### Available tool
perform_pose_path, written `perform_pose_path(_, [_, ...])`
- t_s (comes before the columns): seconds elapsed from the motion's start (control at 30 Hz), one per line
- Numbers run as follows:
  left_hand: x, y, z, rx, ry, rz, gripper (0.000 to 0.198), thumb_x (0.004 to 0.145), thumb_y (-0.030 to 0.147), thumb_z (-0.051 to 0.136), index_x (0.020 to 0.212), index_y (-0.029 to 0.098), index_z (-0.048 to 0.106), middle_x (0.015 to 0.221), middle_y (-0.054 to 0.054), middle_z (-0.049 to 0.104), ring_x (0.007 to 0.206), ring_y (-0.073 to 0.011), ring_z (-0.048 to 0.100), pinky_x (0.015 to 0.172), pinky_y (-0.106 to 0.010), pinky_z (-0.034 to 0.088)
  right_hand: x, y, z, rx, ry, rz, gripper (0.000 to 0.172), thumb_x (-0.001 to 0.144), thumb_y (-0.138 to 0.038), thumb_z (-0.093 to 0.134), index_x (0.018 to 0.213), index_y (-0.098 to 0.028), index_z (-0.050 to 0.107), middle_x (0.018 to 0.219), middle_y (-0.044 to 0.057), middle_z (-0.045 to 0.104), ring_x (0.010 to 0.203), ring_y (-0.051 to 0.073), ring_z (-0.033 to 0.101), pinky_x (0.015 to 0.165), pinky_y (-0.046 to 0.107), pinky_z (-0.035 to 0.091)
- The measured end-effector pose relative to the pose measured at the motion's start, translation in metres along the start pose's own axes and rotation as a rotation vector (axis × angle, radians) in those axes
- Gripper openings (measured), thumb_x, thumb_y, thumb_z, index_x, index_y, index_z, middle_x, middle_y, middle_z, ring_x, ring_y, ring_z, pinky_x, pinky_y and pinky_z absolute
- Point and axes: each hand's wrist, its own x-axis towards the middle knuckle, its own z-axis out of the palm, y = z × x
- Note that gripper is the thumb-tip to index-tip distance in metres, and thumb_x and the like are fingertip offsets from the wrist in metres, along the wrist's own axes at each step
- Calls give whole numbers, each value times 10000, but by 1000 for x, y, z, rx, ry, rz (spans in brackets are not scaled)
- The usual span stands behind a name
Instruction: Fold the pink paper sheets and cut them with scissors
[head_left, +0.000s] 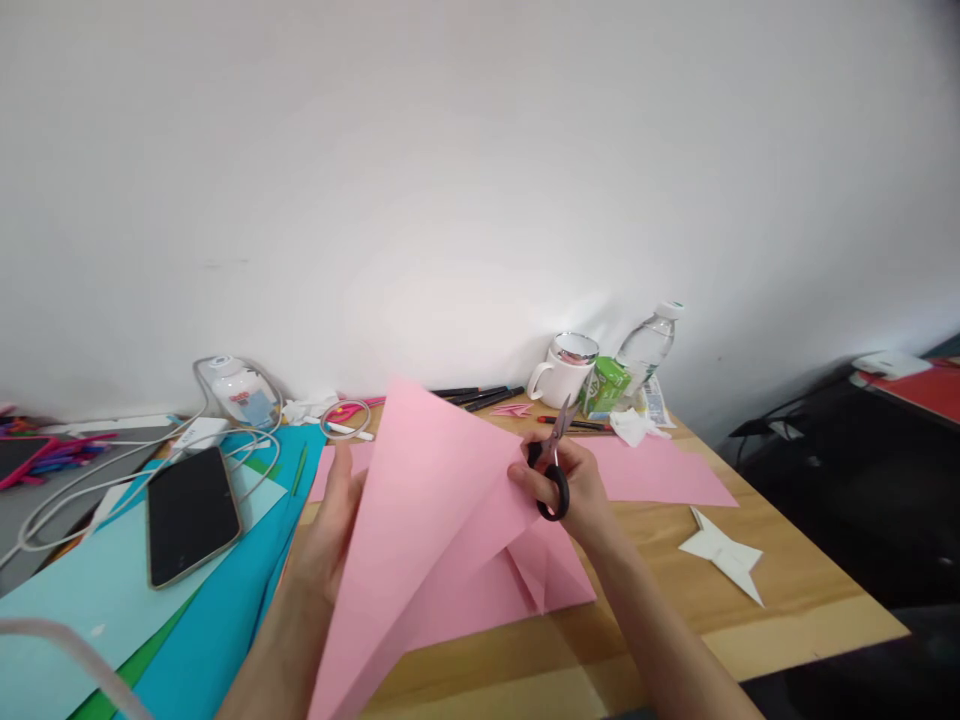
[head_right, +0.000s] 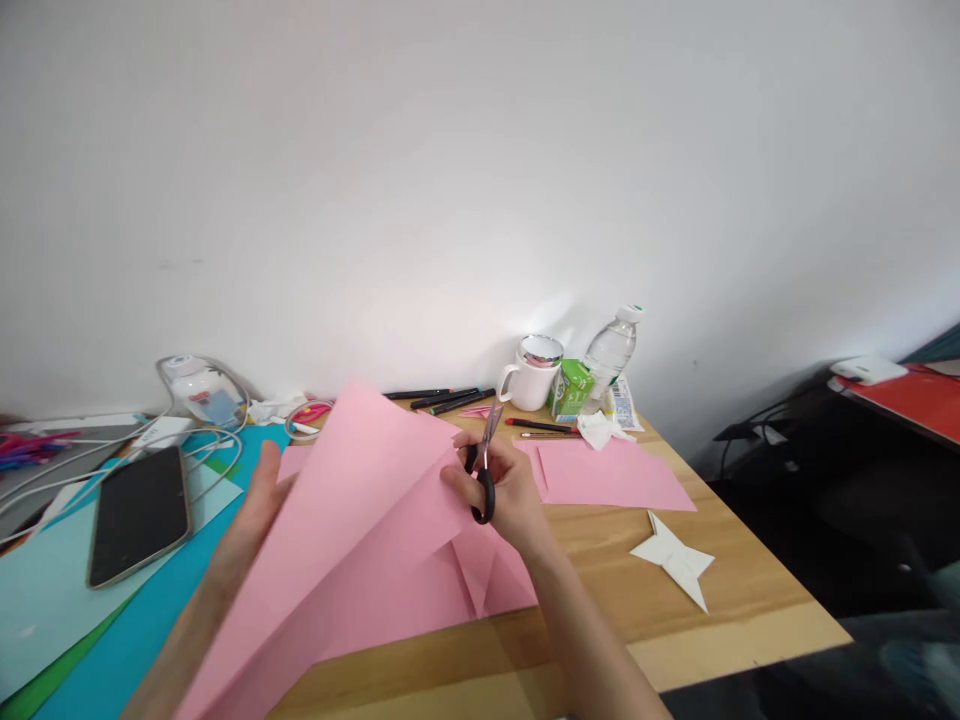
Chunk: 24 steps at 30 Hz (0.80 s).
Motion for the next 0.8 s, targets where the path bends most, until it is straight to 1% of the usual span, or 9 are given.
perform_pose_path(0.03, [-3, -1, 0, -60, -66, -82, 691, 784, 719, 360, 1013, 160, 694, 905, -155, 722, 943, -321, 665, 756, -437, 550, 3, -3, -2, -40, -32, -26, 230, 584, -249, 775, 776, -214, 654, 599, -50, 511, 543, 114, 456, 503, 231, 374])
perform_pose_path(0.1, [-8, -1, 3, -216, -205, -289, 599, 718, 658, 559, 995, 143, 691, 902, -159, 725, 850, -323, 687, 703, -422, 565, 8, -8, -5, -105, -86, -44, 209, 616, -246, 762, 800, -212, 669, 605, -42, 534, 558, 120, 470, 525, 238, 390])
perform_pose_path(0.13, [-9, -1, 5, -265, -231, -368, 496, 701, 525, 671, 1016, 143, 678, 934, -153, 724, 831, -311, 692, 703, -404, 567, 10, -11, -7, -118, -107, -30, 215, 629, -253, 756, 823, -211, 675, 610, -41, 539, 558, 118, 470, 525, 237, 388])
perform_pose_path(0.23, [-8, 0, 11, -394, -187, -411, 407, 680, 267, 746, 1055, 139, 654, 1024, -137, 710, 867, -286, 688, 743, -366, 571, 13, -15, -10, -75, -178, 62, 271, 597, -292, 785, 825, -197, 674, 658, -32, 566, 588, 124, 488, 525, 234, 385])
perform_pose_path(0.37, [-3, 4, 7, -512, -65, -375, 465, 727, 203, 705, 1176, 166, 594, 1079, -113, 696, 905, -265, 682, 773, -352, 576, 11, -8, -10, 15, -289, 219, 281, 535, -318, 820, 657, -164, 619, 586, -37, 565, 527, 111, 470, 491, 230, 348])
perform_pose_path(0.5, [0, 4, 0, -497, -19, -313, 462, 726, 178, 715, 1170, 175, 585, 1069, -90, 699, 886, -236, 688, 791, -339, 575, 11, 0, -10, 43, -97, 282, 278, 556, -318, 807, 656, -157, 603, 548, -43, 561, 514, 104, 482, 496, 230, 342])
perform_pose_path(0.67, [3, 0, 3, -477, 24, -286, 167, 716, 189, 732, 843, 117, 651, 1009, -92, 713, 990, -239, 653, 844, -325, 555, 13, -1, -9, 40, 211, 196, 395, 537, -309, 820, 848, -170, 619, 604, -48, 569, 537, 100, 479, 499, 231, 361])
perform_pose_path(0.73, [4, -1, 5, -492, 26, -272, 128, 727, 197, 725, 787, 118, 645, 994, -90, 716, 998, -234, 649, 848, -319, 552, 9, 1, -7, 61, 203, 225, 407, 568, -333, 803, 893, -167, 624, 617, -48, 559, 541, 98, 478, 507, 236, 375])
perform_pose_path(0.8, [4, -2, 5, -522, 17, -237, 109, 748, 205, 706, 799, 127, 649, 996, -80, 717, 990, -224, 653, 847, -311, 552, 3, 5, -5, 106, 105, 302, 399, 617, -367, 770, 927, -157, 634, 623, -48, 539, 542, 95, 480, 521, 242, 393])
